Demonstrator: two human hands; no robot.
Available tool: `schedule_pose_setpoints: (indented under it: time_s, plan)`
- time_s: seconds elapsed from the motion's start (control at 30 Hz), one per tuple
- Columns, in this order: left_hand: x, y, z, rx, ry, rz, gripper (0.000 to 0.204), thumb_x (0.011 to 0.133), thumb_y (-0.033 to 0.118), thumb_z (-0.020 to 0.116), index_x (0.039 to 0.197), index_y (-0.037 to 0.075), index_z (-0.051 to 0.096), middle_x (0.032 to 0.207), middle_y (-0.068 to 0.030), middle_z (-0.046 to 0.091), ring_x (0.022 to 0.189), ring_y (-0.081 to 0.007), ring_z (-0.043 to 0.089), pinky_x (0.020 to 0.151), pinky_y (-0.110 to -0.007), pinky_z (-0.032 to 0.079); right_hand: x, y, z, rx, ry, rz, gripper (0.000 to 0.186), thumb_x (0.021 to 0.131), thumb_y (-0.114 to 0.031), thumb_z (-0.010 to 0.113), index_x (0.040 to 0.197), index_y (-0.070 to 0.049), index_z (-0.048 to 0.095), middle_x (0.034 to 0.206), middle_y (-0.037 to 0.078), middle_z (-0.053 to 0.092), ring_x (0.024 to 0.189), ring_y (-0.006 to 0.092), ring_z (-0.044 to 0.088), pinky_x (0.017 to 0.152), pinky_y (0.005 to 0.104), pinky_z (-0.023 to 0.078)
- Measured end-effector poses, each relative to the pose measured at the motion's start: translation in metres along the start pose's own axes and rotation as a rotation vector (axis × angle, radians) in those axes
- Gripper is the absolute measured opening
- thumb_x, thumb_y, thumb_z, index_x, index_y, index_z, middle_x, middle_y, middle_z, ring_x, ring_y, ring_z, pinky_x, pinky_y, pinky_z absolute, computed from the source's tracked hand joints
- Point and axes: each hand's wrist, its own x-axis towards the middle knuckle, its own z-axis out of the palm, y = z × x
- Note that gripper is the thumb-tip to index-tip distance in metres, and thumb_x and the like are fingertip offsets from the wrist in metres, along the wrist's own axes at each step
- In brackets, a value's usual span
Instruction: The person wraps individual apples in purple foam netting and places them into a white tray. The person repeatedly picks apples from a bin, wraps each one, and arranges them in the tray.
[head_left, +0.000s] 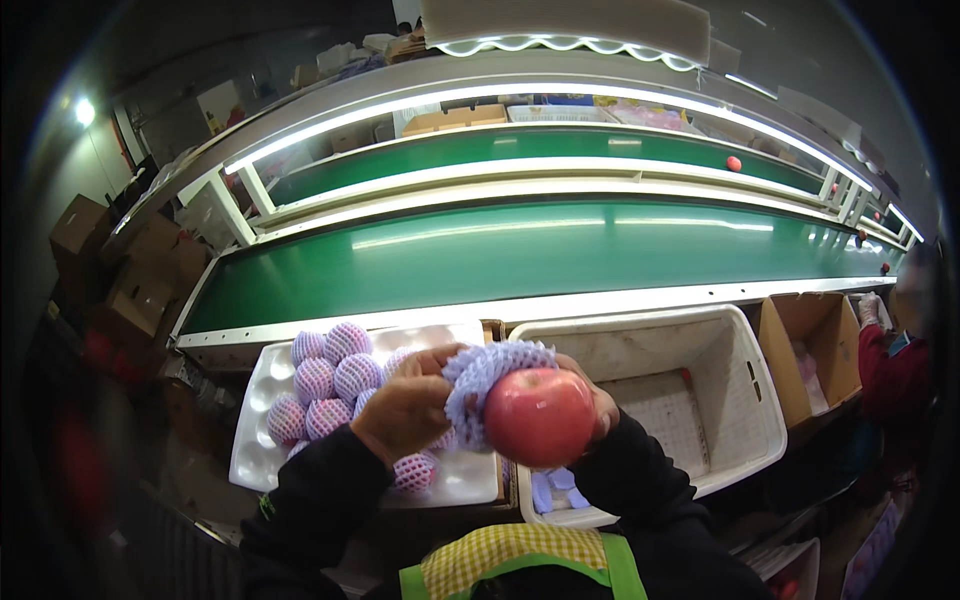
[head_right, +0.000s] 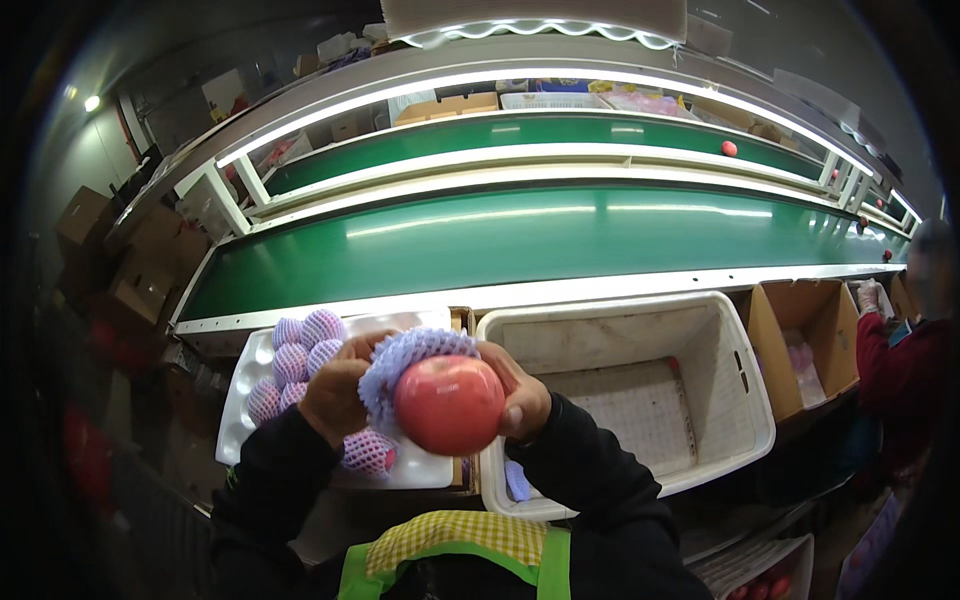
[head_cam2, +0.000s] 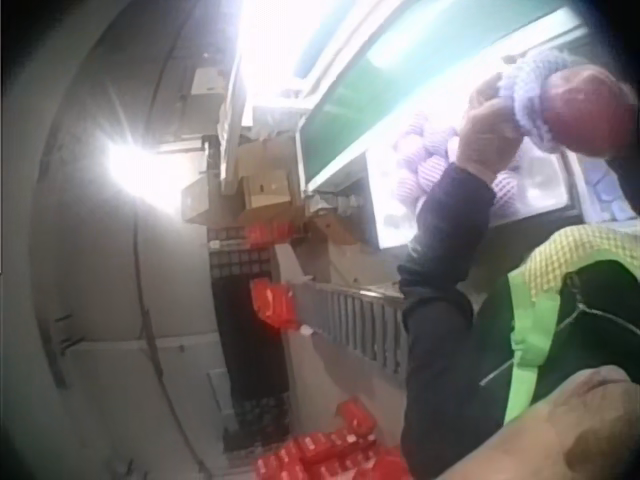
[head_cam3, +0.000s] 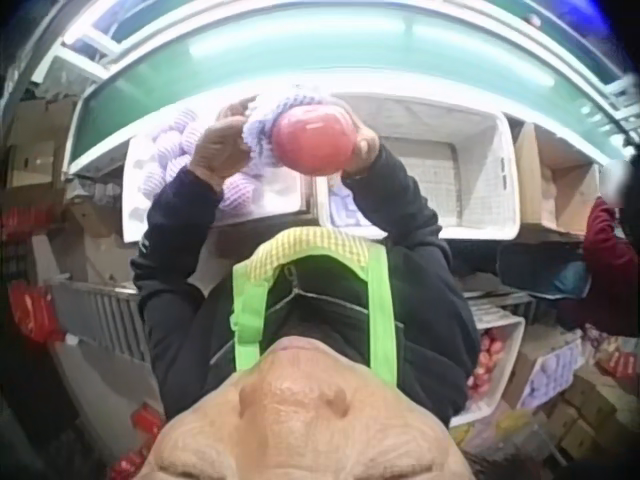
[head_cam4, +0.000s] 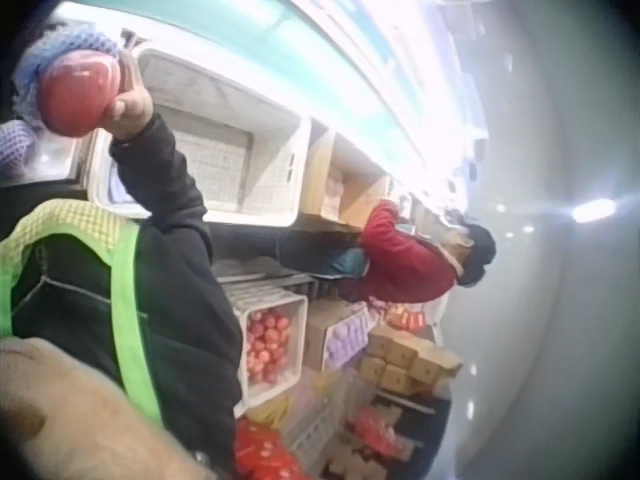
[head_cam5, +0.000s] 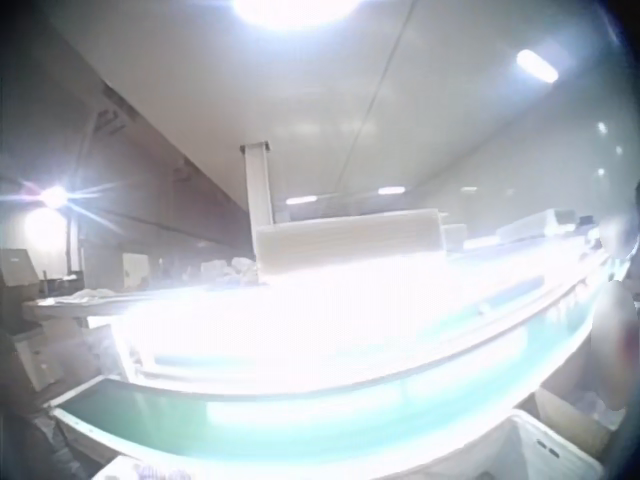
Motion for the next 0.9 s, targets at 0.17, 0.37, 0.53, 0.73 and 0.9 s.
schedule_pose_setpoints:
  time_s: [0.17,0.37,0.53,0.73,0.9]
  plan:
    - [0.012,0.023,0.018,0.509,0.209,0.252,0.011,0.073,0.002,0.059,0.080,0.000,0.051,0.071,-0.0047,0.057,0.061,-0.0095,0.054,0.058,-0.023,0.047,-0.007,-0.007,0.001,-0.026,0.088,-0.076,0.091,0.053,-0.031,0.080,0.122,0.007,0.034,0.112,0.017,0.050,0.100,0.0234,0.055,0.088,0.0333,0.044]
    - [0.010,0.013,0.060,1.791,0.353,0.955,0.019,0.064,-0.003,0.061,0.075,0.000,0.046,0.060,-0.0096,0.047,0.053,-0.0191,0.051,0.046,-0.029,0.041,0.000,-0.010,0.003,-0.467,0.344,-0.272,0.080,0.060,-0.013,0.077,0.123,0.003,0.030,0.109,0.015,0.048,0.101,0.0206,0.052,0.087,0.0321,0.045]
    - [0.009,-0.024,0.048,1.930,0.178,0.976,0.026,0.064,-0.002,0.064,0.083,-0.003,0.047,0.076,-0.0156,0.051,0.063,-0.0292,0.054,0.055,-0.036,0.044,0.008,0.001,-0.004,-0.798,0.448,-0.520,0.084,0.056,-0.006,0.077,0.122,0.001,0.027,0.112,0.012,0.041,0.104,0.0194,0.047,0.088,0.0309,0.044]
    - [-0.015,-0.030,0.028,1.121,0.318,0.450,0.036,0.078,0.008,0.060,0.107,-0.006,0.044,0.099,-0.0170,0.053,0.090,-0.0234,0.056,0.076,-0.030,0.047,0.007,0.005,-0.012,-1.123,0.402,-0.742,0.082,0.055,-0.008,0.078,0.121,-0.001,0.030,0.119,0.017,0.034,0.108,0.0263,0.043,0.087,0.0320,0.043]
    - [-0.001,-0.032,0.042,0.589,0.256,0.360,0.054,0.082,0.021,0.058,0.120,-0.006,0.031,0.110,-0.0143,0.047,0.096,-0.0181,0.052,0.081,-0.028,0.046,0.014,0.016,0.001,-1.451,0.284,-0.869,0.084,0.055,-0.008,0.080,0.123,-0.002,0.029,0.122,0.019,0.032,0.110,0.0270,0.041,0.088,0.0343,0.043]
